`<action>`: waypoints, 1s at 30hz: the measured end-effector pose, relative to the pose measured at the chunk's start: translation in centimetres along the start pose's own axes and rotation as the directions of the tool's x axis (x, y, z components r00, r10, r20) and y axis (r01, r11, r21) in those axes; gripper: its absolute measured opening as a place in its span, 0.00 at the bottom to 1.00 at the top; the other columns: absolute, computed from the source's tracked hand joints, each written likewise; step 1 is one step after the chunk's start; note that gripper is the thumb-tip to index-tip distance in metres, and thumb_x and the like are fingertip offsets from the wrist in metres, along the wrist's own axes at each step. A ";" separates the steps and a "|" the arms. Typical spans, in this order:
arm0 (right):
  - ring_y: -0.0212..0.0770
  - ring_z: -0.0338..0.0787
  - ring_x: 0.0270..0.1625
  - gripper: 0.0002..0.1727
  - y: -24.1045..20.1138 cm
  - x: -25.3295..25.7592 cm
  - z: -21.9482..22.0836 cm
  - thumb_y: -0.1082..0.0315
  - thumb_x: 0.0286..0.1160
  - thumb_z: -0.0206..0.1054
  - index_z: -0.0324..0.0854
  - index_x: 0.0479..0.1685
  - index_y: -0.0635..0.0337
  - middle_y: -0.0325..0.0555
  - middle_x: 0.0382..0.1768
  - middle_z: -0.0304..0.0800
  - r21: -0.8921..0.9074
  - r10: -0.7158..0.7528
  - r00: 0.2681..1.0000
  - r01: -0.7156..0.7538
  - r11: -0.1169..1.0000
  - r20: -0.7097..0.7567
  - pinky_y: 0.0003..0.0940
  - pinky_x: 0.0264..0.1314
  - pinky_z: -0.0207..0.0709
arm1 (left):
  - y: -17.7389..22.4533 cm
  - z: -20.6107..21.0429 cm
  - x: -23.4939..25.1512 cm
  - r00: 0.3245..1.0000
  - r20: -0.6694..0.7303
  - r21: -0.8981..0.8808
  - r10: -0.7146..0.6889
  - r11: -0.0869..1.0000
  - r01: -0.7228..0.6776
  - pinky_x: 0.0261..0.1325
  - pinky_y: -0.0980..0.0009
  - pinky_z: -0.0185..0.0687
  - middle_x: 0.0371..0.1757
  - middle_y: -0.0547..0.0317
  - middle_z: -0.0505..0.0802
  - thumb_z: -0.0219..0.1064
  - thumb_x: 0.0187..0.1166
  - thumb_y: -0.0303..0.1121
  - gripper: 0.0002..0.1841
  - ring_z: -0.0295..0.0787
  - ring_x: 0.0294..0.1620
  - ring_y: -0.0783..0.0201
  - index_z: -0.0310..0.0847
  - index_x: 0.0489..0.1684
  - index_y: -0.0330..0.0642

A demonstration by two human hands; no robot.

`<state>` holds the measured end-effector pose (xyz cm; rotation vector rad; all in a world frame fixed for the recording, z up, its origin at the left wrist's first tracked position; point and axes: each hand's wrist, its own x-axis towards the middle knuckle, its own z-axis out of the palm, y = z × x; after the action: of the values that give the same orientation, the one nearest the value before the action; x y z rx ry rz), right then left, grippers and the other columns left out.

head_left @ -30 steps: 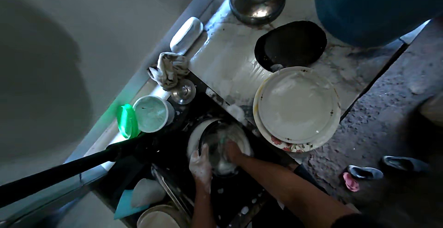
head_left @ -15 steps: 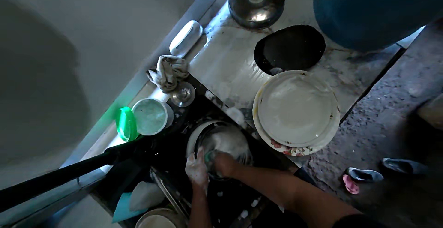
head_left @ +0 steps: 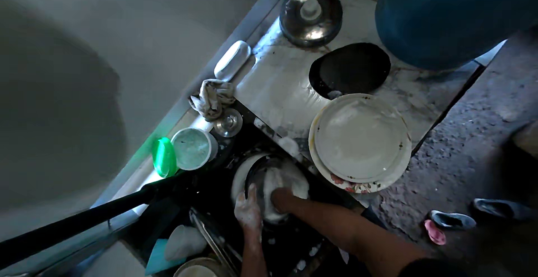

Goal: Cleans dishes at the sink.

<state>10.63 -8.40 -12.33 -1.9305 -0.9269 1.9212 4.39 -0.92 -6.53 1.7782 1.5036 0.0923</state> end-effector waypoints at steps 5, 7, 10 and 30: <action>0.62 0.81 0.71 0.23 -1.5 0.9 0.0 0.64 0.88 0.60 0.76 0.71 0.74 0.71 0.68 0.81 0.562 -0.165 0.976 0.217 0.798 -0.144 0.58 0.77 0.70 | -0.8 0.1 0.1 0.998 -0.010 -0.147 -0.067 0.987 0.065 0.59 0.54 0.81 0.49 0.40 0.90 0.66 0.86 0.40 0.20 0.86 0.50 0.56 0.83 0.54 0.26; 0.64 0.77 0.77 0.25 -2.6 1.7 -0.3 0.65 0.87 0.61 0.73 0.76 0.74 0.72 0.73 0.78 0.504 -0.161 0.969 0.236 0.831 -0.189 0.59 0.82 0.66 | -1.1 0.0 0.2 0.996 -0.019 -0.147 -0.082 0.986 0.079 0.61 0.52 0.79 0.51 0.38 0.90 0.65 0.87 0.40 0.20 0.85 0.52 0.53 0.83 0.55 0.25; 0.68 0.74 0.80 0.24 -2.2 1.0 0.5 0.69 0.85 0.62 0.73 0.73 0.79 0.76 0.73 0.77 0.242 -0.335 0.921 0.377 0.894 -0.198 0.60 0.86 0.61 | -1.6 -0.3 0.2 0.992 -0.039 -0.138 -0.124 0.984 0.117 0.52 0.56 0.82 0.44 0.42 0.89 0.65 0.86 0.43 0.21 0.84 0.43 0.57 0.83 0.55 0.27; 0.64 0.75 0.81 0.25 -1.7 2.2 -1.5 0.76 0.83 0.60 0.70 0.79 0.72 0.70 0.79 0.72 0.226 -0.238 0.896 0.338 0.914 -0.375 0.56 0.84 0.67 | 0.1 -0.3 0.5 0.997 0.020 -0.075 -0.075 0.994 0.077 0.62 0.53 0.79 0.53 0.39 0.90 0.66 0.86 0.40 0.20 0.85 0.53 0.54 0.83 0.57 0.26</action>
<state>11.44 -5.40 -12.93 -1.7592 -0.7387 1.4036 4.44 -0.35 -6.48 1.6560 1.5337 0.0945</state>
